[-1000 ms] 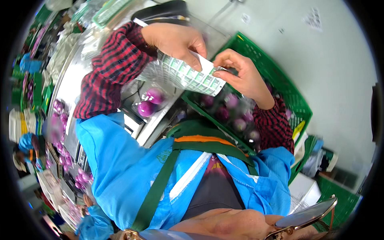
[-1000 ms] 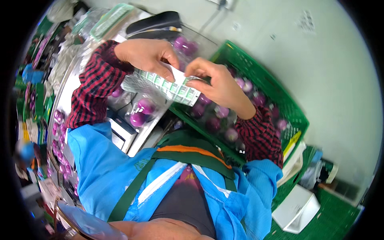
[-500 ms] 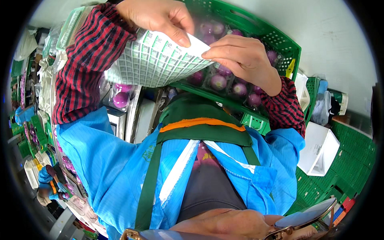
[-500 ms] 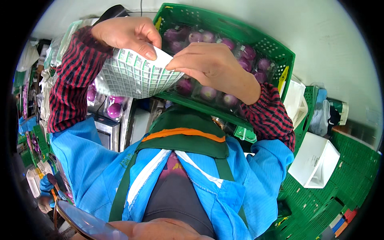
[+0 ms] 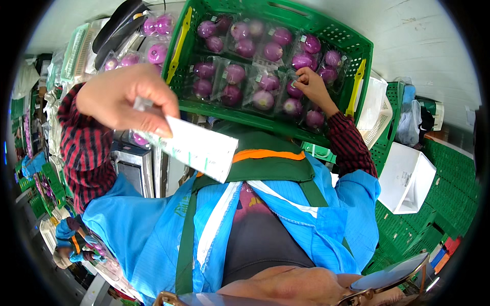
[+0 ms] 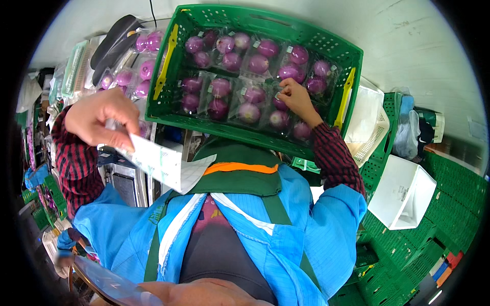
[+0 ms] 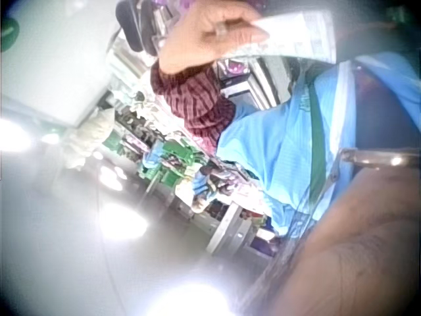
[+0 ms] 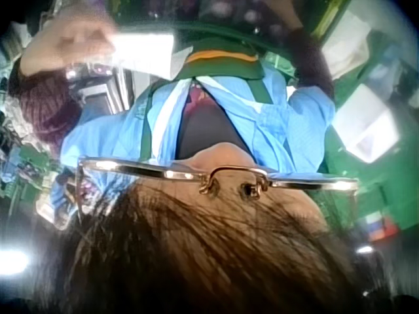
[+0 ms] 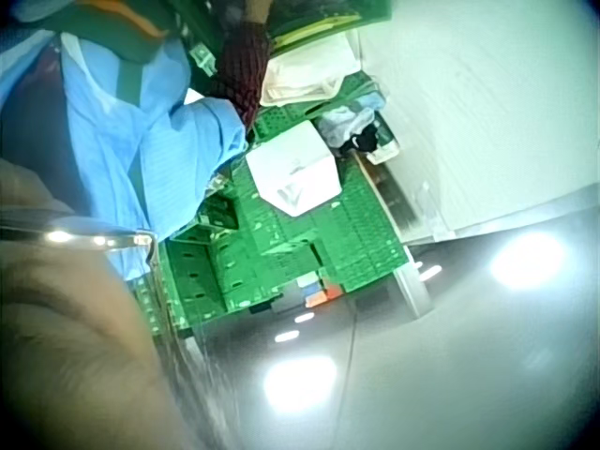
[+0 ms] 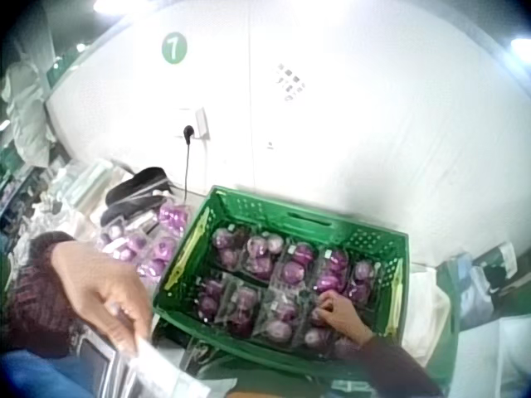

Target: The person packs purple onions into clear plastic bags using a heat-sealing machine. They place onions into bags, seal them, and then apply labels to the packaged onions before placing them into green crates.

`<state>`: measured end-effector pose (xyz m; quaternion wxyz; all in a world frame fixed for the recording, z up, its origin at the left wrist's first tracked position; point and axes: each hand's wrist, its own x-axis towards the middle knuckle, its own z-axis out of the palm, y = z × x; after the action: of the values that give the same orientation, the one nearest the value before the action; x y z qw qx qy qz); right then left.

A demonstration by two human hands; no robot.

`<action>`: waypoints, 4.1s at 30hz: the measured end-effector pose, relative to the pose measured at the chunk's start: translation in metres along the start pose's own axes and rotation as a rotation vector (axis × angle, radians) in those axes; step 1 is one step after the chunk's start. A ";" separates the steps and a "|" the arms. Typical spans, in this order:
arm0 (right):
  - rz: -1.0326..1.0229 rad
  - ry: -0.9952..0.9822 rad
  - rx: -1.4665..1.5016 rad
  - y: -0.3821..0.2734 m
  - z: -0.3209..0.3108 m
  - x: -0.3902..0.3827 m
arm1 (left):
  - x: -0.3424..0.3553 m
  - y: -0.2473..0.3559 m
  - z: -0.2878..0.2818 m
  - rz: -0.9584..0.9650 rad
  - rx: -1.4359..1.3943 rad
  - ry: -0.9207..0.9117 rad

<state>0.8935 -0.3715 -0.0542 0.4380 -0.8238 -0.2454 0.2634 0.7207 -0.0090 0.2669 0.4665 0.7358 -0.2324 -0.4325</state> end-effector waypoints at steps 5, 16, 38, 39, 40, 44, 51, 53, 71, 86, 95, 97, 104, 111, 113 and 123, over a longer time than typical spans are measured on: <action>-0.077 0.120 -0.389 0.014 0.009 0.025 | 0.038 -0.021 -0.006 -0.064 -0.066 0.036; -0.440 -0.479 0.393 -0.215 -0.033 -0.036 | 0.086 -0.032 -0.020 -0.068 -0.058 -0.033; -0.753 -0.236 -0.017 -0.226 -0.052 -0.057 | 0.126 -0.041 -0.043 -0.021 -0.090 -0.012; -0.735 -0.232 0.007 -0.221 -0.052 -0.059 | 0.127 -0.042 -0.043 -0.018 -0.089 0.005; -0.718 -0.229 0.031 -0.216 -0.051 -0.060 | 0.126 -0.043 -0.043 -0.016 -0.089 0.022; -0.534 -0.146 0.277 -0.191 -0.055 -0.059 | 0.118 -0.046 -0.043 -0.044 -0.044 0.069; 0.047 -0.128 -0.274 -0.007 -0.078 -0.034 | 0.079 -0.054 -0.023 -0.057 -0.100 0.149; 0.119 -0.155 -0.512 0.010 -0.077 -0.033 | 0.073 -0.056 -0.017 -0.088 -0.103 0.188; 0.103 0.039 -0.744 0.050 -0.057 -0.008 | 0.043 -0.084 0.015 -0.143 -0.275 0.344; -0.061 0.061 -0.336 -0.017 -0.019 -0.039 | -0.131 -0.136 0.017 -0.165 -0.364 1.355; -0.166 0.059 -0.297 -0.032 0.004 -0.030 | -0.296 -0.245 0.000 0.480 -0.907 2.261; -0.200 0.072 -0.281 -0.035 0.010 -0.026 | -0.330 -0.279 0.010 0.521 -0.613 2.218; -0.221 0.012 -0.172 -0.069 0.049 0.002 | -0.353 -0.285 0.043 -1.100 0.929 2.116; -0.276 -0.047 -0.072 -0.134 0.110 0.040 | -0.386 -0.406 0.092 -1.387 0.917 2.206; -0.281 -0.025 -0.074 -0.154 0.126 0.046 | -0.402 -0.450 0.105 -1.527 0.791 2.218; -0.171 -0.116 0.063 -0.215 0.202 0.058 | -0.361 -0.475 0.076 0.130 -0.870 3.068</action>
<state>0.7680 -0.1083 0.0192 0.4695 -0.7690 -0.3313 0.2799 0.4397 0.4400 -0.0181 -0.4298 -0.2606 -0.5419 -0.6736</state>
